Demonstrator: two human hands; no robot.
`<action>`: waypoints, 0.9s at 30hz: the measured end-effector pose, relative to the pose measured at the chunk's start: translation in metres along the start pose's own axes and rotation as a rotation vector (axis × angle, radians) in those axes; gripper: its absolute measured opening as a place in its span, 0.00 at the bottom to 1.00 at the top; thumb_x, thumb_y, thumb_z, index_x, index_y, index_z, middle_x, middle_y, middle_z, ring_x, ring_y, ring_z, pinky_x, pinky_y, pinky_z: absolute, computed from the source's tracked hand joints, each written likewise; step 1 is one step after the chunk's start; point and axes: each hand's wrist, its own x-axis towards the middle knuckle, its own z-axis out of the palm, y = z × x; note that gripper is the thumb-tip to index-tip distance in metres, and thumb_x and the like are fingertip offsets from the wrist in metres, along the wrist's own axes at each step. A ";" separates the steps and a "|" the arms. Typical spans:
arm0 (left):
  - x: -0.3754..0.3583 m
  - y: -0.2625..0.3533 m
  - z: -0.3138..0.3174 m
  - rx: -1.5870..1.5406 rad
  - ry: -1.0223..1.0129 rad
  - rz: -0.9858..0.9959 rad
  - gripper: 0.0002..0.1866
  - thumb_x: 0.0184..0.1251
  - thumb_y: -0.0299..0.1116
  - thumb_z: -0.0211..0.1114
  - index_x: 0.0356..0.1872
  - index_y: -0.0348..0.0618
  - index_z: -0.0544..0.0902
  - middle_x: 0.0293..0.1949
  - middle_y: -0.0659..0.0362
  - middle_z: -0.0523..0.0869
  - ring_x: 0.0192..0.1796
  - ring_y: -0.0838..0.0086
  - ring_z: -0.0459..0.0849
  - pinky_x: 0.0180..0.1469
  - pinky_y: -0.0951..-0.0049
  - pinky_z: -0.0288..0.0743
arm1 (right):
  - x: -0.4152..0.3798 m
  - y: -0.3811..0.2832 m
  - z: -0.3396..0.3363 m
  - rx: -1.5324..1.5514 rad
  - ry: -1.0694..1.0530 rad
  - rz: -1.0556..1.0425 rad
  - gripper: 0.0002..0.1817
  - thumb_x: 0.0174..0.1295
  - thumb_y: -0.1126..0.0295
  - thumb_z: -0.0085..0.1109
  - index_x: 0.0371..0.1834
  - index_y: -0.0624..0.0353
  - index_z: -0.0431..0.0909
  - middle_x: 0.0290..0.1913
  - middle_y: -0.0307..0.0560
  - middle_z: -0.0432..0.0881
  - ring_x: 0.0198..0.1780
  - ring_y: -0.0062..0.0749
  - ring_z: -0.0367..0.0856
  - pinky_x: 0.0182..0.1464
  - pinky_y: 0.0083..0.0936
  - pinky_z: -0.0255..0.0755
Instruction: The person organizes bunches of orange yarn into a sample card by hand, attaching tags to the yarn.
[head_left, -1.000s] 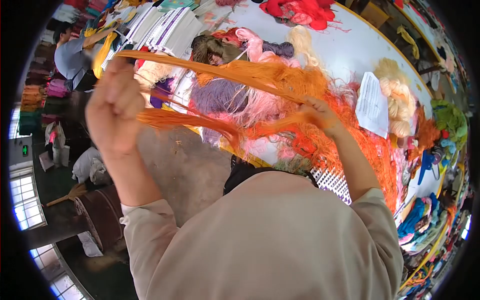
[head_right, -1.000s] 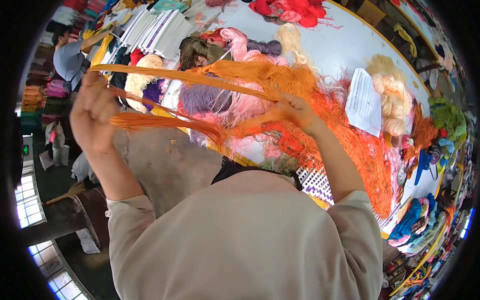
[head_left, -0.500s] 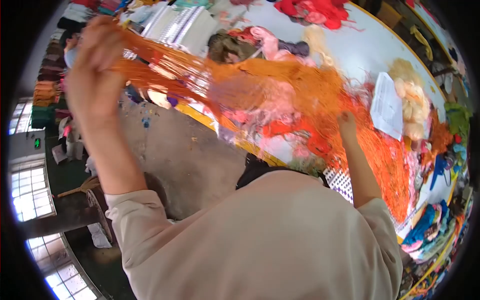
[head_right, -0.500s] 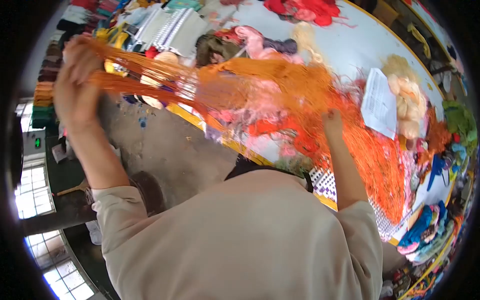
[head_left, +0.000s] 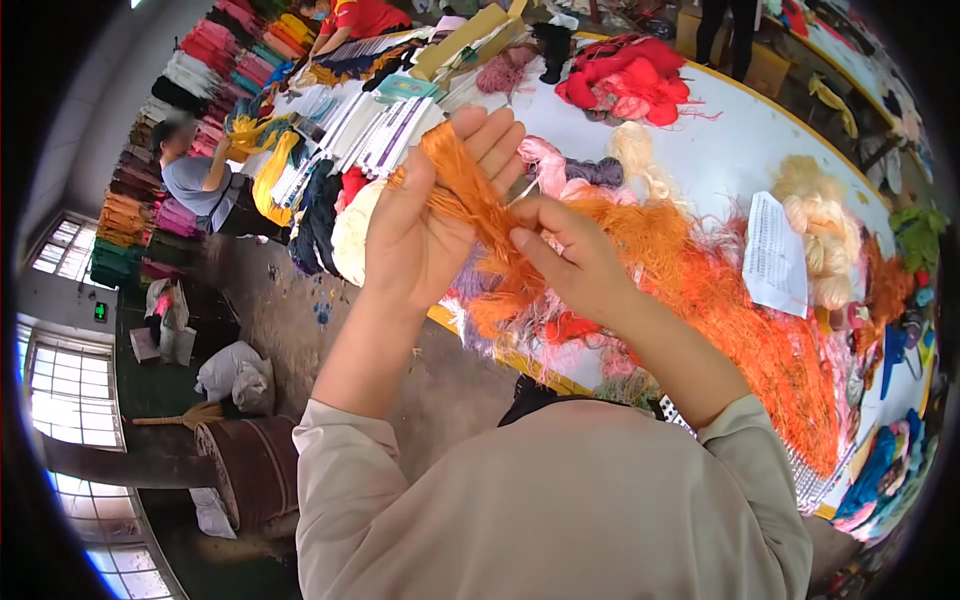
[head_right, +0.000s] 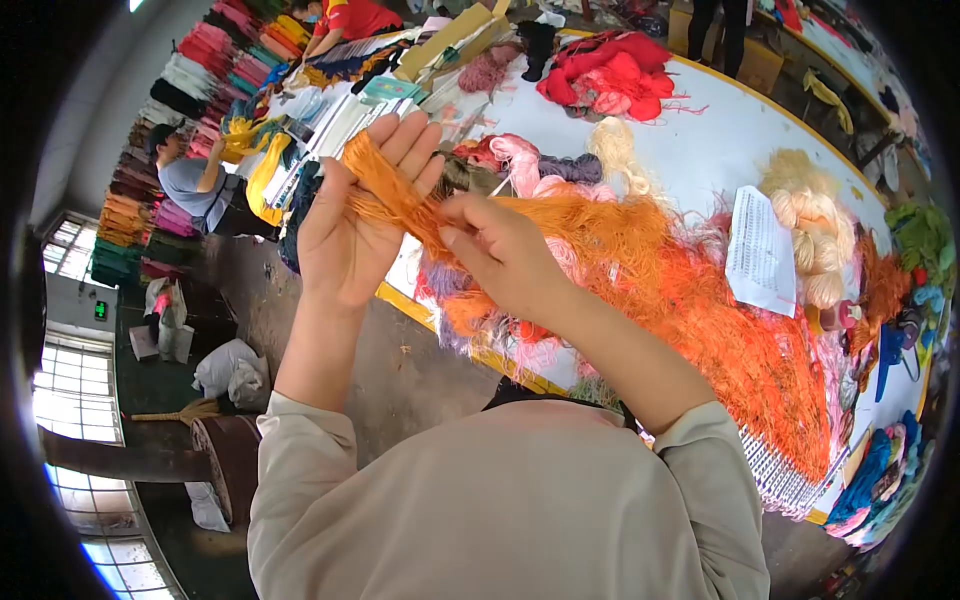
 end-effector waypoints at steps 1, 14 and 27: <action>0.001 -0.001 -0.014 -0.057 -0.037 0.011 0.23 0.78 0.43 0.47 0.61 0.34 0.68 0.65 0.41 0.70 0.70 0.50 0.67 0.75 0.51 0.56 | 0.001 0.004 0.001 0.015 -0.077 0.090 0.09 0.67 0.69 0.57 0.47 0.62 0.76 0.36 0.43 0.78 0.42 0.34 0.78 0.46 0.26 0.72; -0.002 -0.010 -0.028 -0.051 0.232 -0.112 0.07 0.78 0.30 0.48 0.44 0.40 0.74 0.45 0.52 0.85 0.59 0.57 0.80 0.68 0.54 0.69 | -0.009 0.016 -0.054 0.942 -0.050 0.571 0.09 0.71 0.61 0.55 0.38 0.54 0.74 0.24 0.27 0.64 0.20 0.11 0.54 0.25 0.15 0.53; -0.004 0.055 -0.073 -0.435 0.274 -0.033 0.03 0.73 0.24 0.50 0.36 0.39 0.70 0.21 0.68 0.62 0.21 0.82 0.59 0.26 0.80 0.58 | -0.070 0.045 -0.141 0.350 -0.194 0.762 0.13 0.70 0.58 0.56 0.30 0.51 0.72 0.22 0.25 0.61 0.21 0.12 0.52 0.24 0.15 0.47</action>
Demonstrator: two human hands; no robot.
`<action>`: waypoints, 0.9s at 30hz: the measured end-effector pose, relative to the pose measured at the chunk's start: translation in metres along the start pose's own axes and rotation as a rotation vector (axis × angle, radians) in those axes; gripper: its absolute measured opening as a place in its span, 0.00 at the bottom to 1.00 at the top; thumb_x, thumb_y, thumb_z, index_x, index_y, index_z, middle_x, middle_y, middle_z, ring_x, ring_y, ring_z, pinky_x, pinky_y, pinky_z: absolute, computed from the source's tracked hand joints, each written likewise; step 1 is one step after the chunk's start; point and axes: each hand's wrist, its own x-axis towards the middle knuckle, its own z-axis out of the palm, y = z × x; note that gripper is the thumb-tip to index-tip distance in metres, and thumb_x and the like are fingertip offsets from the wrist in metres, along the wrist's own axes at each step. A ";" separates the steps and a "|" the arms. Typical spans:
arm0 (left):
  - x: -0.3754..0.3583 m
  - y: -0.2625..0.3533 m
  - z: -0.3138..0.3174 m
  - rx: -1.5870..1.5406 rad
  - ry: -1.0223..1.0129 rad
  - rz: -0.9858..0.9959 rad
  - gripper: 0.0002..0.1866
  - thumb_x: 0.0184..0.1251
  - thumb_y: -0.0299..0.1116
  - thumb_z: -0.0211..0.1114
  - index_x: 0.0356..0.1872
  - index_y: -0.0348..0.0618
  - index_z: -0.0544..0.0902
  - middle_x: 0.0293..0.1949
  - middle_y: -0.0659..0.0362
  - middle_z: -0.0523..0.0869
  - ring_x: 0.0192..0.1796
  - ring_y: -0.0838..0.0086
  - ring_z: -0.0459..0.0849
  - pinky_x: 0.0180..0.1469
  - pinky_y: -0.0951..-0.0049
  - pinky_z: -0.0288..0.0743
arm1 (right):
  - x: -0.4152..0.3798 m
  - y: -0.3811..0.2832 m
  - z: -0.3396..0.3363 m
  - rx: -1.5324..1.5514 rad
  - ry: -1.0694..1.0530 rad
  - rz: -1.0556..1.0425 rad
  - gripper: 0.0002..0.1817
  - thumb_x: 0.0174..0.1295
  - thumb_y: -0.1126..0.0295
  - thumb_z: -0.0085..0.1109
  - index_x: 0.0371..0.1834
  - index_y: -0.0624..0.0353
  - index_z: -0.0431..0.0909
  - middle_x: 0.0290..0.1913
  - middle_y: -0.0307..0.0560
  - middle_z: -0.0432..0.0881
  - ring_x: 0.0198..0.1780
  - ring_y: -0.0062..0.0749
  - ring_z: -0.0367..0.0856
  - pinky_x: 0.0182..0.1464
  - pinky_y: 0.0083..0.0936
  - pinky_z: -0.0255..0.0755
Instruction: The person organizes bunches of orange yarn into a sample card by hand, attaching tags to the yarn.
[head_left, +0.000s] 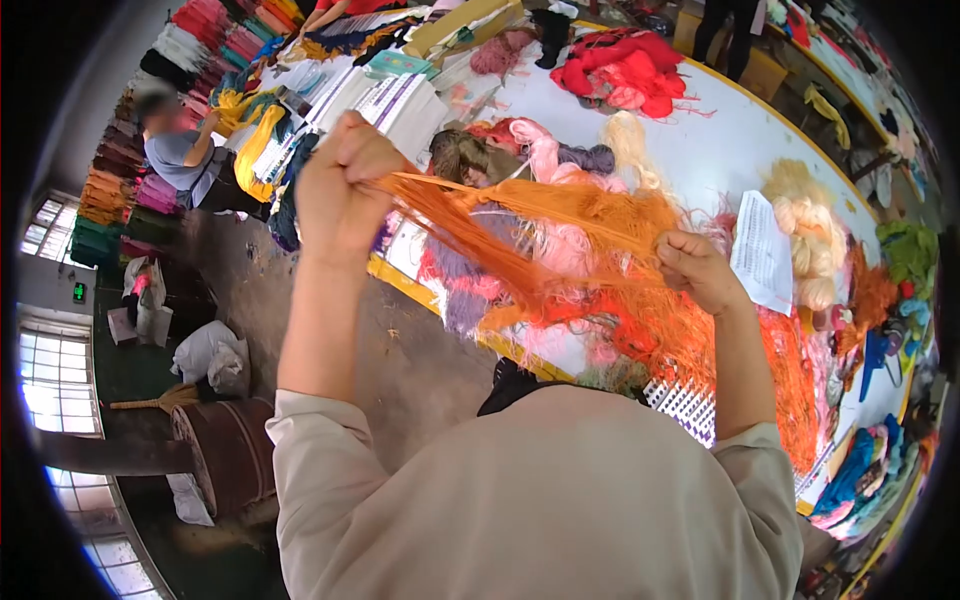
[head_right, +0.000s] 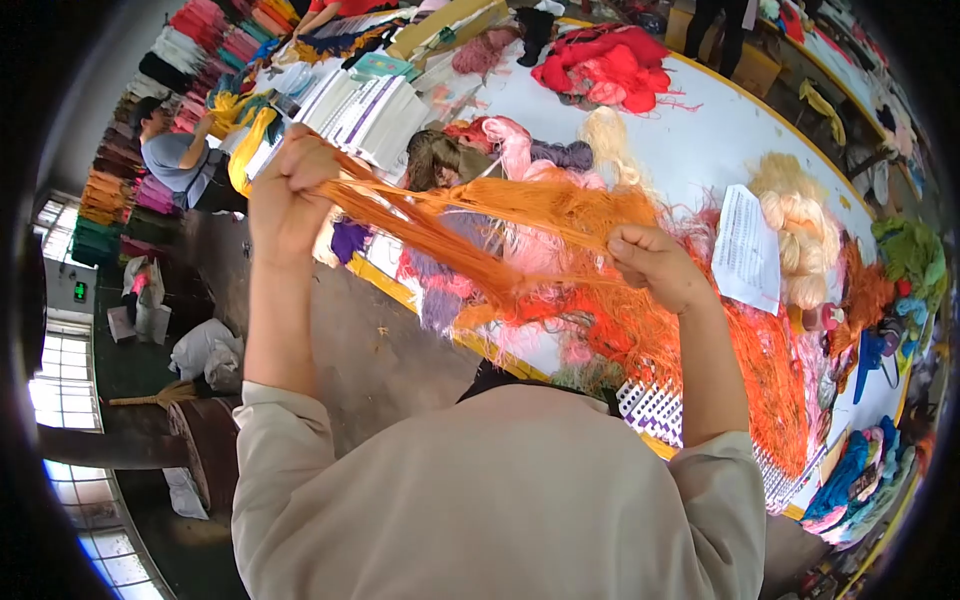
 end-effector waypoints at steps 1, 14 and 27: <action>0.000 0.009 0.002 0.006 -0.021 -0.012 0.02 0.72 0.24 0.51 0.36 0.39 0.69 0.21 0.68 0.62 0.21 0.82 0.59 0.26 0.80 0.58 | -0.001 0.012 -0.009 0.003 0.009 0.012 0.13 0.70 0.58 0.56 0.30 0.51 0.72 0.22 0.25 0.61 0.21 0.12 0.52 0.24 0.15 0.47; -0.011 0.226 0.032 0.307 -0.032 0.229 0.11 0.75 0.24 0.47 0.28 0.38 0.69 0.19 0.67 0.55 0.20 0.83 0.53 0.24 0.79 0.48 | -0.035 0.144 -0.086 0.185 0.215 0.143 0.13 0.71 0.57 0.55 0.30 0.49 0.72 0.21 0.26 0.60 0.20 0.12 0.51 0.22 0.14 0.45; -0.064 0.319 -0.058 0.433 0.177 0.294 0.16 0.79 0.30 0.48 0.59 0.30 0.68 0.28 0.62 0.68 0.19 0.82 0.55 0.24 0.79 0.50 | 0.060 0.232 -0.066 -0.286 0.609 0.154 0.09 0.66 0.64 0.61 0.39 0.57 0.82 0.28 0.33 0.77 0.25 0.17 0.71 0.28 0.19 0.66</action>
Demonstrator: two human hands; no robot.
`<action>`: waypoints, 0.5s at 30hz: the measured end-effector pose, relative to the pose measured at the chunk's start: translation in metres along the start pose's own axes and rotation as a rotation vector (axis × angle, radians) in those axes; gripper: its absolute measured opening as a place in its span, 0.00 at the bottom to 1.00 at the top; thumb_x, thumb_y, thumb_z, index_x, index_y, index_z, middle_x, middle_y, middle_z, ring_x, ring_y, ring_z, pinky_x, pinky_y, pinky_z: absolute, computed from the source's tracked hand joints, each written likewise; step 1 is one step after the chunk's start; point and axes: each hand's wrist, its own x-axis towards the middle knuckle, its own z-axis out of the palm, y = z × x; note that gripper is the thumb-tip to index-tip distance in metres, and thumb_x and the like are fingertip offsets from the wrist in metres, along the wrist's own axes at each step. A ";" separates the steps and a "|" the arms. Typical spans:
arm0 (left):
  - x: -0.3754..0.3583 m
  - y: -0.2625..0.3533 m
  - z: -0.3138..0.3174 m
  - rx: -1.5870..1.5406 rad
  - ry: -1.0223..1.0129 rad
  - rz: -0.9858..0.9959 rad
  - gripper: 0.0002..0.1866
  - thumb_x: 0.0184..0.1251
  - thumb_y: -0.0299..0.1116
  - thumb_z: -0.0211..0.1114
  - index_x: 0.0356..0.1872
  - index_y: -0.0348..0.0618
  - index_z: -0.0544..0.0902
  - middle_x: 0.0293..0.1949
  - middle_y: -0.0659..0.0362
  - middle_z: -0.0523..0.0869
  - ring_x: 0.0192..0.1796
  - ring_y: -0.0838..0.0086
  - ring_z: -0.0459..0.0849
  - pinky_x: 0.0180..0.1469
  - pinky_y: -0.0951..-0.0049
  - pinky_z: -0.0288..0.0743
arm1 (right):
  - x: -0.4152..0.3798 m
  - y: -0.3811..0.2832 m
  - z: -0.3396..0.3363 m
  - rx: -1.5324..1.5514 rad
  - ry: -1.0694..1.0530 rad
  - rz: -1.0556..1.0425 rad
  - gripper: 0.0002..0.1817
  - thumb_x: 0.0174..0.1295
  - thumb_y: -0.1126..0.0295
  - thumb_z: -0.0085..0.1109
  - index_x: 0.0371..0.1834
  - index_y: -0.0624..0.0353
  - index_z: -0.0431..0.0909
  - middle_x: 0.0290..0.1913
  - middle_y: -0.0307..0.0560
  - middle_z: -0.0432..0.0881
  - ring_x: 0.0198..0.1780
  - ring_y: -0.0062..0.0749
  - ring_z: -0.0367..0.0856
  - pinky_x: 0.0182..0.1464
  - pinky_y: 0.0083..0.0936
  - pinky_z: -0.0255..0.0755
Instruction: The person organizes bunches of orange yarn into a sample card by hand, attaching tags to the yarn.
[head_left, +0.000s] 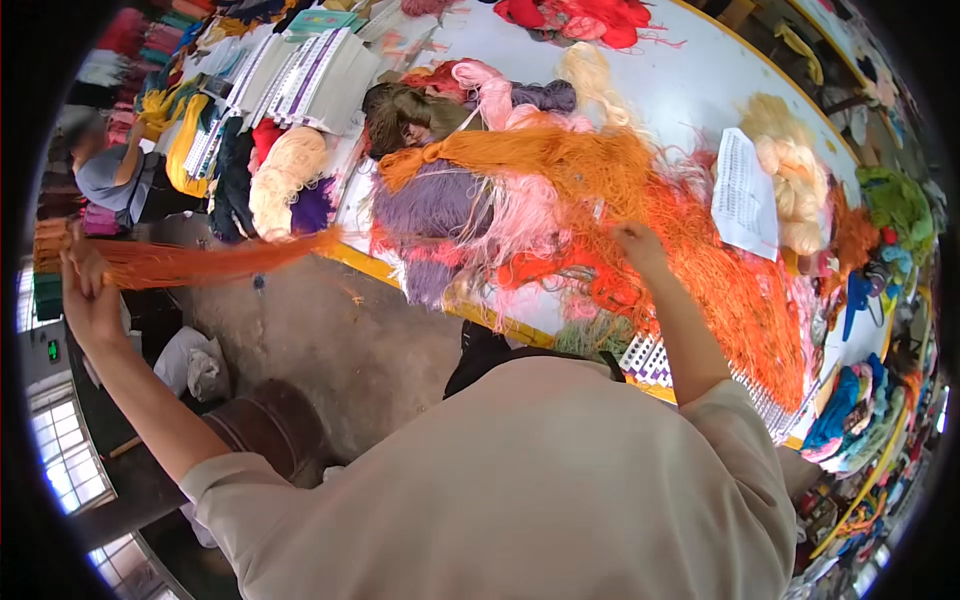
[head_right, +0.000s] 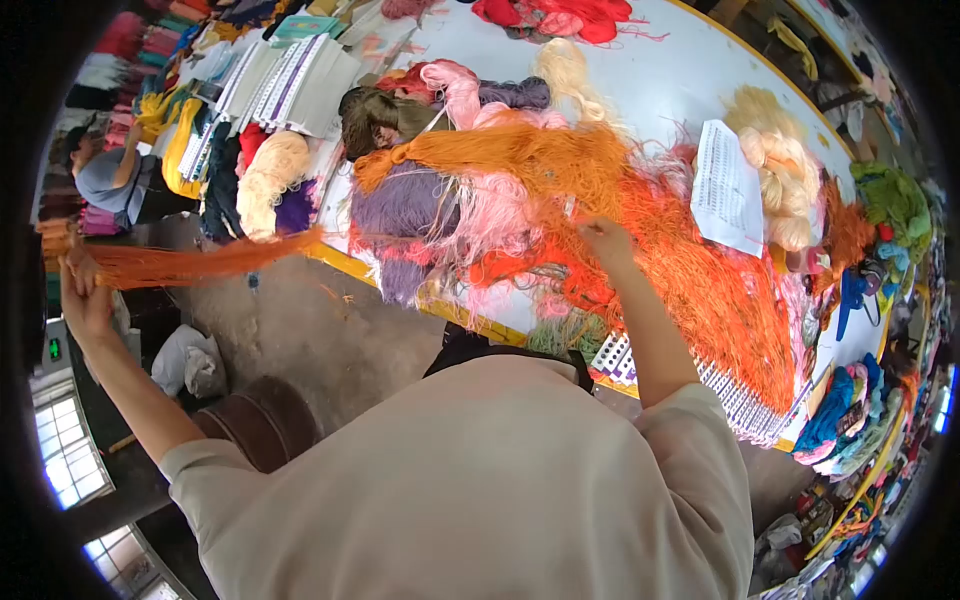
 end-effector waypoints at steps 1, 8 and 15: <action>-0.008 -0.031 0.011 -0.011 0.063 -0.003 0.20 0.80 0.32 0.48 0.64 0.28 0.65 0.27 0.63 0.69 0.19 0.83 0.55 0.24 0.80 0.50 | 0.016 0.005 0.015 -0.022 0.057 -0.116 0.09 0.66 0.64 0.62 0.41 0.57 0.83 0.28 0.33 0.78 0.26 0.18 0.72 0.30 0.20 0.68; -0.041 -0.190 0.024 -0.163 -0.080 -0.132 0.25 0.80 0.37 0.47 0.70 0.33 0.61 0.31 0.65 0.71 0.18 0.87 0.61 0.20 0.83 0.52 | 0.095 -0.048 0.101 -0.269 0.225 -0.237 0.10 0.58 0.66 0.64 0.39 0.58 0.84 0.36 0.48 0.86 0.33 0.36 0.84 0.39 0.30 0.76; -0.042 -0.267 0.023 0.019 -0.045 -0.392 0.15 0.79 0.39 0.51 0.54 0.38 0.73 0.32 0.65 0.70 0.18 0.89 0.57 0.19 0.85 0.49 | 0.114 -0.071 0.129 -0.542 0.178 -0.222 0.10 0.55 0.67 0.67 0.38 0.58 0.84 0.35 0.51 0.85 0.38 0.41 0.85 0.42 0.34 0.76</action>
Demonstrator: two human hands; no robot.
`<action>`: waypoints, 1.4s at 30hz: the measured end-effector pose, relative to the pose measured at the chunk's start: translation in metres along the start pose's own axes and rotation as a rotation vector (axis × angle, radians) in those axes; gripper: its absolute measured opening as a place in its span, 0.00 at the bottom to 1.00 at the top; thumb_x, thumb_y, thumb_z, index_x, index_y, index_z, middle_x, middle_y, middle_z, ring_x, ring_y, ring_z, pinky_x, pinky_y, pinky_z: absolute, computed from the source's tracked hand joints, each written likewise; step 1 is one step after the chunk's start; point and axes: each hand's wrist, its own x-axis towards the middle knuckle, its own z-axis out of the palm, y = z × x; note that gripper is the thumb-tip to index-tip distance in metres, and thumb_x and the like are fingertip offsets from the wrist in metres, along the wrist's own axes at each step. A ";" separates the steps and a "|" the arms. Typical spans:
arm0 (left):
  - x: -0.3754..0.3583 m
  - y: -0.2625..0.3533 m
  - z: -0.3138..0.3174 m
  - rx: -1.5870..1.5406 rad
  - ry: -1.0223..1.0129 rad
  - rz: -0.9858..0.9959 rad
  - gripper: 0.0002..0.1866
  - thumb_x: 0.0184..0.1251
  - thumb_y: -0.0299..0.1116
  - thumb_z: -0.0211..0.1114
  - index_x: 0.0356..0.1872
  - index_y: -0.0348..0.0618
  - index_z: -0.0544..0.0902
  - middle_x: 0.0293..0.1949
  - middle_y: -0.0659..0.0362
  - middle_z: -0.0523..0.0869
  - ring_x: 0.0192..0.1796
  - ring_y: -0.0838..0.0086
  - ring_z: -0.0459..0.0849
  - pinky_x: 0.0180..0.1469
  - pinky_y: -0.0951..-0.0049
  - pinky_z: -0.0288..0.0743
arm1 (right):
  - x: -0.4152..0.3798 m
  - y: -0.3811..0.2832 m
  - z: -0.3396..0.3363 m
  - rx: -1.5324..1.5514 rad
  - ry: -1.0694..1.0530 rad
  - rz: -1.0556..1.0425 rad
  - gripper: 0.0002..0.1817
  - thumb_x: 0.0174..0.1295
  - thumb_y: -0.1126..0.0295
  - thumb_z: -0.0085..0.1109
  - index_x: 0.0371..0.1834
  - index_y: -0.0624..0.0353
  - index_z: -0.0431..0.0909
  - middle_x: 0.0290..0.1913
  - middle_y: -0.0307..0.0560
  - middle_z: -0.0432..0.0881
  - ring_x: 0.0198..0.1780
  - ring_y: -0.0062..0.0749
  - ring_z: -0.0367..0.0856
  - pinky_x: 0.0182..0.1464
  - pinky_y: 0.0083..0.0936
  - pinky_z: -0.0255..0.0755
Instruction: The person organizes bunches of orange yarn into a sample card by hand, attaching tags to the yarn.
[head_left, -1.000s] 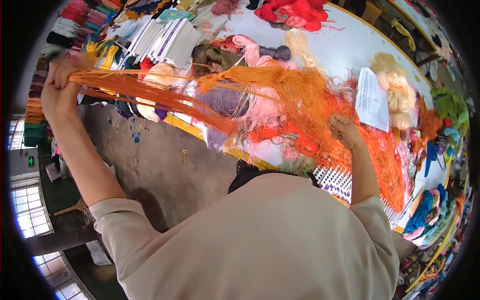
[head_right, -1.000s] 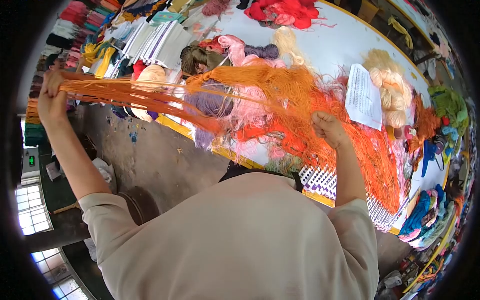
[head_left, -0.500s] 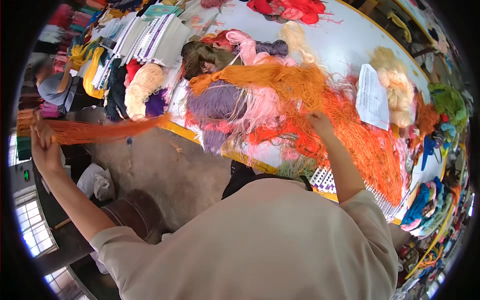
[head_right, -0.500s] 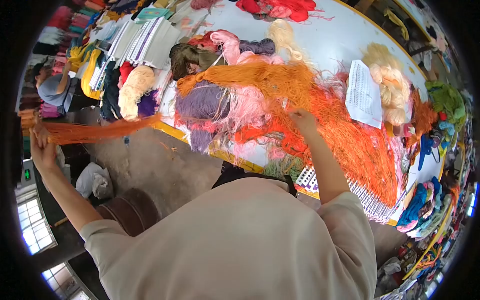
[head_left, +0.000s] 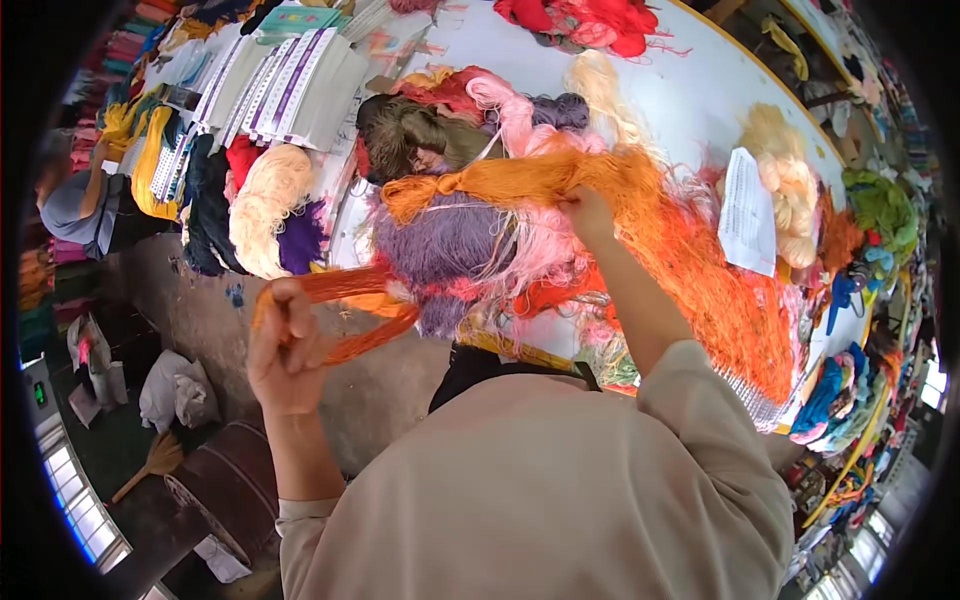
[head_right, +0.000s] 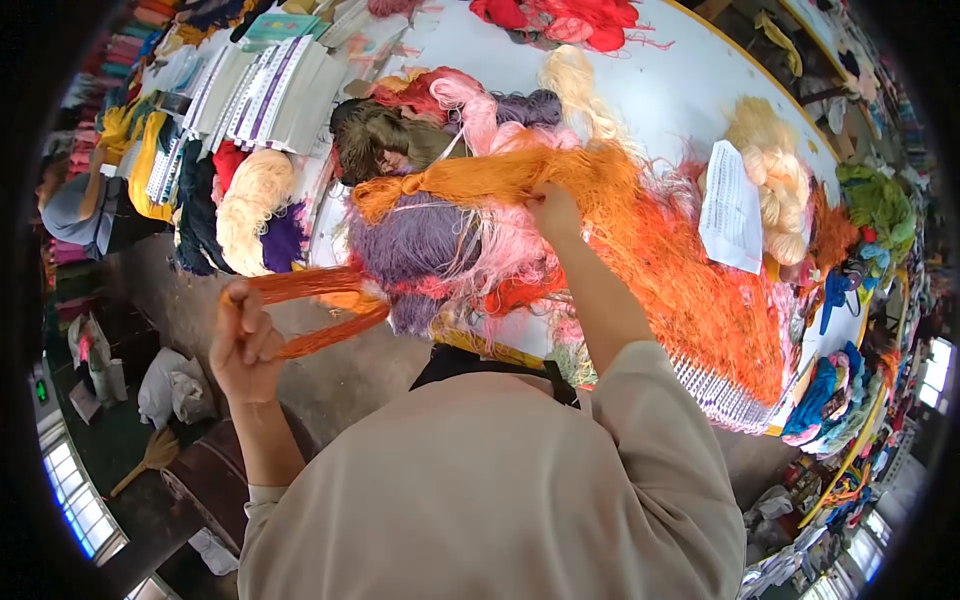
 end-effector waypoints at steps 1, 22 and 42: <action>0.005 -0.003 -0.005 0.026 0.003 -0.019 0.15 0.79 0.39 0.51 0.54 0.38 0.74 0.32 0.65 0.70 0.18 0.89 0.57 0.20 0.85 0.49 | -0.005 0.002 -0.004 0.025 -0.004 0.091 0.10 0.55 0.67 0.66 0.38 0.59 0.83 0.36 0.52 0.85 0.38 0.42 0.85 0.43 0.34 0.76; 0.016 -0.093 0.054 -0.318 -0.332 -0.058 0.27 0.78 0.34 0.51 0.74 0.44 0.60 0.54 0.56 0.78 0.25 0.89 0.61 0.20 0.88 0.52 | -0.234 0.015 -0.380 1.000 0.763 0.090 0.08 0.70 0.70 0.57 0.47 0.60 0.77 0.30 0.34 0.77 0.28 0.11 0.70 0.28 0.08 0.62; -0.036 -0.185 0.215 0.194 -0.543 -0.372 0.16 0.77 0.41 0.53 0.55 0.43 0.78 0.33 0.64 0.84 0.15 0.92 0.56 0.17 0.84 0.53 | -0.215 -0.192 -0.354 -0.139 -0.525 -0.590 0.11 0.66 0.74 0.56 0.51 0.59 0.72 0.33 0.46 0.79 0.36 0.39 0.80 0.39 0.30 0.71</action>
